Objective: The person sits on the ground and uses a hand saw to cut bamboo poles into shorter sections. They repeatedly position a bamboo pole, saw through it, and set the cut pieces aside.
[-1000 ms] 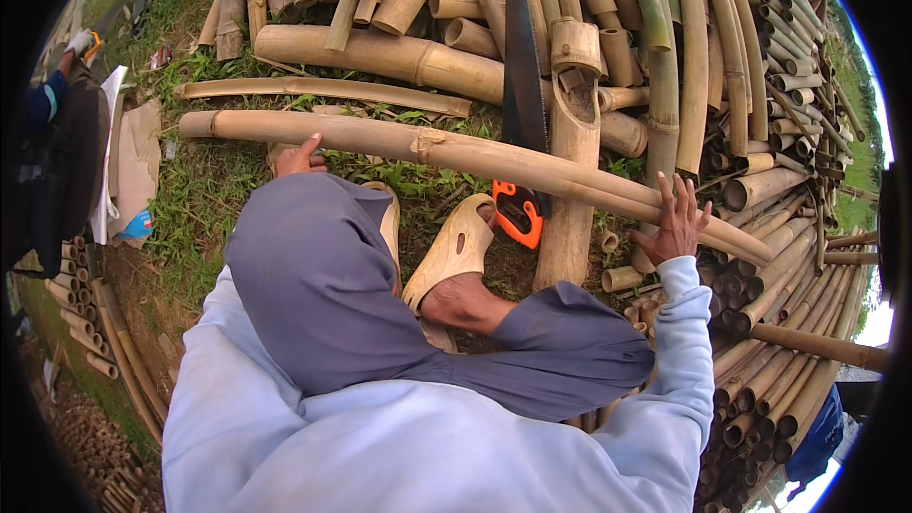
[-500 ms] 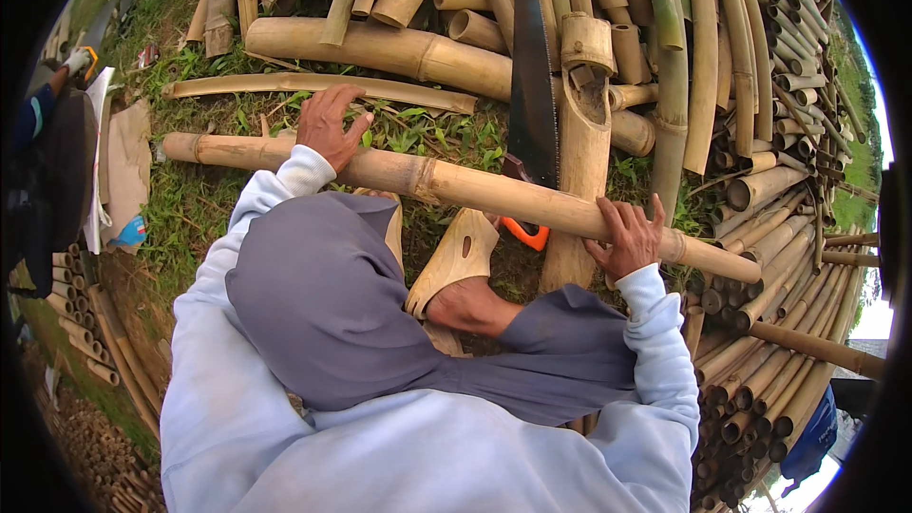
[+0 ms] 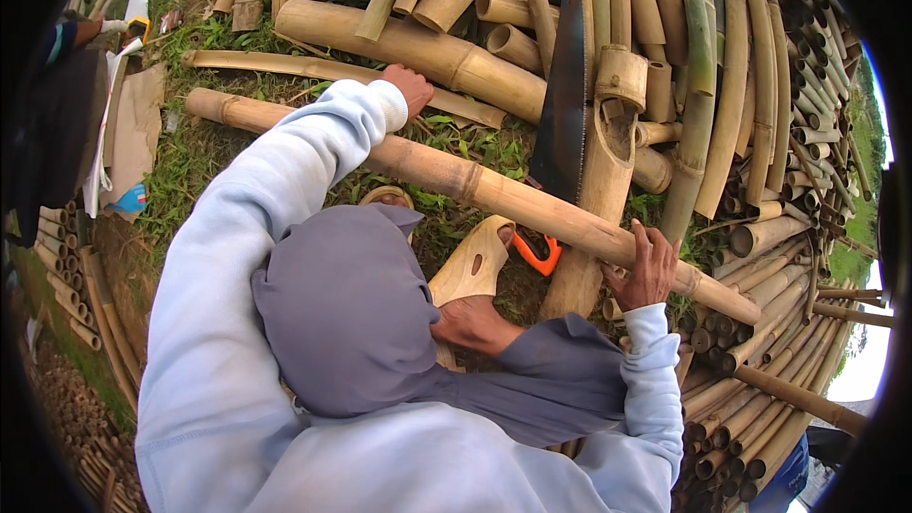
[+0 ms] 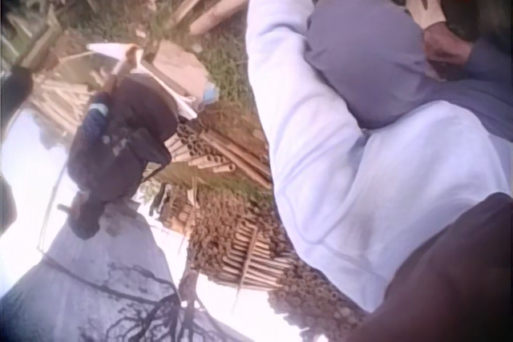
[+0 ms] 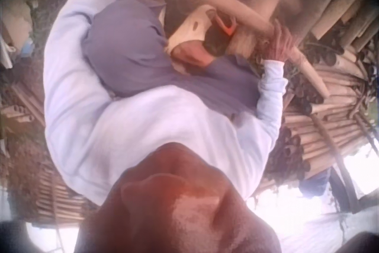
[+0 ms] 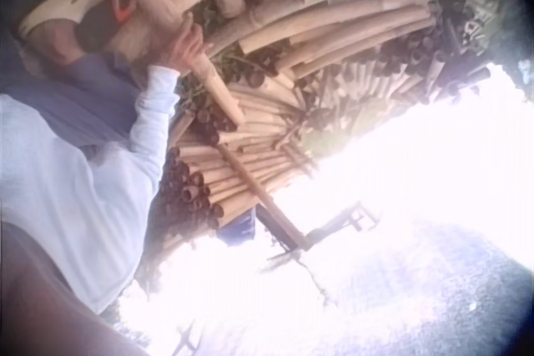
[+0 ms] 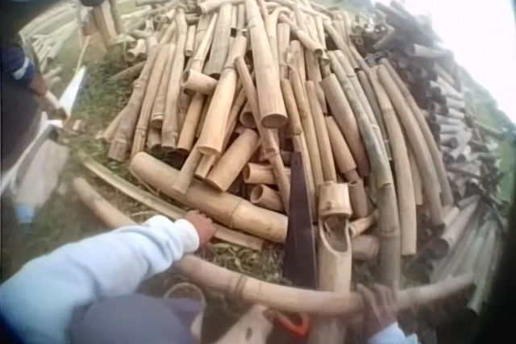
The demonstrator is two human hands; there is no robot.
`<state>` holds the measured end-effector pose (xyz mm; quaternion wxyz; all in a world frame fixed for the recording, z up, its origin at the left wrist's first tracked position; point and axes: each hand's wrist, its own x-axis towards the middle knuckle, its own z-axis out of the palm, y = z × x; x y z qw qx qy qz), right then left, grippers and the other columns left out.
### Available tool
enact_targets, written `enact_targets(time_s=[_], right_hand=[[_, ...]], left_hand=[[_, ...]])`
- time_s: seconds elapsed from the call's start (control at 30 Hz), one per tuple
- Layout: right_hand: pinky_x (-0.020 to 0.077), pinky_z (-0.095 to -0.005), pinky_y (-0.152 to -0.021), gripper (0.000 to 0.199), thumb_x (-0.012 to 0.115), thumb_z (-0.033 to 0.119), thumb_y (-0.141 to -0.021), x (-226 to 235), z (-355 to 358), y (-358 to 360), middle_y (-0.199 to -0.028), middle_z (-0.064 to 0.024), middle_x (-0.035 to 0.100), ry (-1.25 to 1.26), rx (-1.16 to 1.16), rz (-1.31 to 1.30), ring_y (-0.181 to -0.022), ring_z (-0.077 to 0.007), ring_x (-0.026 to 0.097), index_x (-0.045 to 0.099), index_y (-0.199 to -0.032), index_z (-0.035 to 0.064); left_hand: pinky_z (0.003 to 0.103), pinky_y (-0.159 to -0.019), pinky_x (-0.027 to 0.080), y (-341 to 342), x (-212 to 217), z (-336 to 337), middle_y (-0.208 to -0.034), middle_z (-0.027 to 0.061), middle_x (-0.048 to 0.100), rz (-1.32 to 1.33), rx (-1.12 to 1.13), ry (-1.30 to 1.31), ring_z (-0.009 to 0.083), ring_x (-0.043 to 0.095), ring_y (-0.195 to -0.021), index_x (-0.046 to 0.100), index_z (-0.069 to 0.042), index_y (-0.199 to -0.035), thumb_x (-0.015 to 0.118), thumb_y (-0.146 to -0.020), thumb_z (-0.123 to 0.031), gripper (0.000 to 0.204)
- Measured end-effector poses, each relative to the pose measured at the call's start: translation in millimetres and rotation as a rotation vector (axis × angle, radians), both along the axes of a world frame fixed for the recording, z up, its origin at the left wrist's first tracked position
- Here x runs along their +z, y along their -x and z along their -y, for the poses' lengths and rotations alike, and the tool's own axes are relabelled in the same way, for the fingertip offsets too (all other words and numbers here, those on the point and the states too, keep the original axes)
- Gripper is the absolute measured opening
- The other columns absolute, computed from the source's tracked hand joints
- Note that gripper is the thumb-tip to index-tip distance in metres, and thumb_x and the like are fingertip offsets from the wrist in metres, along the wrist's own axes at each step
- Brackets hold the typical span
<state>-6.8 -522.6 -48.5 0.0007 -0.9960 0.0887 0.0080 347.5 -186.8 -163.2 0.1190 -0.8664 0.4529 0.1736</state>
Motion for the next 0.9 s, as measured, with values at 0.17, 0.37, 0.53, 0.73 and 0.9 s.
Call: enact_targets(time_s=[0.17, 0.37, 0.53, 0.73, 0.9], right_hand=[[0.0207, -0.0659, -0.123, 0.103, 0.096, 0.033, -0.059, 4, -13, 16, -0.139, -0.0148, 0.052, 0.02, 0.081, 0.03, -0.133, -0.0344, 0.051, 0.048, -0.149, 0.0193], [0.0198, -0.066, -0.123, 0.1, 0.092, 0.034, -0.065, -2, -21, 19, -0.138, -0.0155, 0.053, -0.005, 0.107, 0.031, -0.133, -0.0345, 0.051, 0.044, -0.151, 0.0176], [0.0208, -0.0659, -0.123, 0.094, 0.087, 0.033, -0.074, 18, -40, 9, -0.141, -0.0166, 0.052, -0.045, 0.154, -0.034, -0.135, -0.0364, 0.049, 0.041, -0.154, 0.0146], [0.0207, -0.0625, -0.123, 0.088, 0.084, 0.036, -0.079, 22, -76, -57, -0.145, -0.0163, 0.05, -0.262, 0.181, 0.132, -0.137, -0.0383, 0.047, 0.044, -0.154, 0.0145], [0.0278, -0.0571, -0.122, 0.081, 0.083, 0.033, -0.082, 40, -133, -121, -0.137, -0.013, 0.056, -0.047, 0.342, 0.142, -0.131, -0.034, 0.053, 0.048, -0.152, 0.0165]], left_hand=[[0.039, -0.085, 0.053, 5, -34, 8, -0.101, 0.0129, 0.073, 0.179, -0.098, 0.036, 0.0268, 0.072, -0.098, 0.069, -0.004, -0.102, 0.06, -0.092, -0.018, 0.02], [0.039, -0.087, 0.049, 7, -49, -6, -0.109, 0.0104, 0.065, 0.15, -0.064, 0.054, 0.0258, 0.068, -0.1, 0.071, -0.009, -0.105, 0.059, -0.093, -0.018, 0.02], [0.048, -0.088, 0.052, 7, -36, -17, -0.109, 0.0111, 0.066, -0.087, 0.037, 0.16, 0.031, 0.068, -0.105, 0.059, -0.012, -0.12, 0.065, -0.093, -0.027, 0.032], [0.051, -0.065, 0.059, 5, 27, -25, -0.092, 0.0154, 0.073, -0.092, -0.047, 0.263, 0.0379, 0.074, -0.08, 0.051, -0.016, -0.112, 0.058, -0.095, -0.064, 0.051], [0.051, -0.063, 0.058, 30, 72, -37, -0.07, 0.0137, 0.07, -0.094, -0.119, 0.322, 0.0374, 0.073, -0.07, 0.056, -0.013, -0.107, 0.052, -0.09, -0.079, 0.068]])
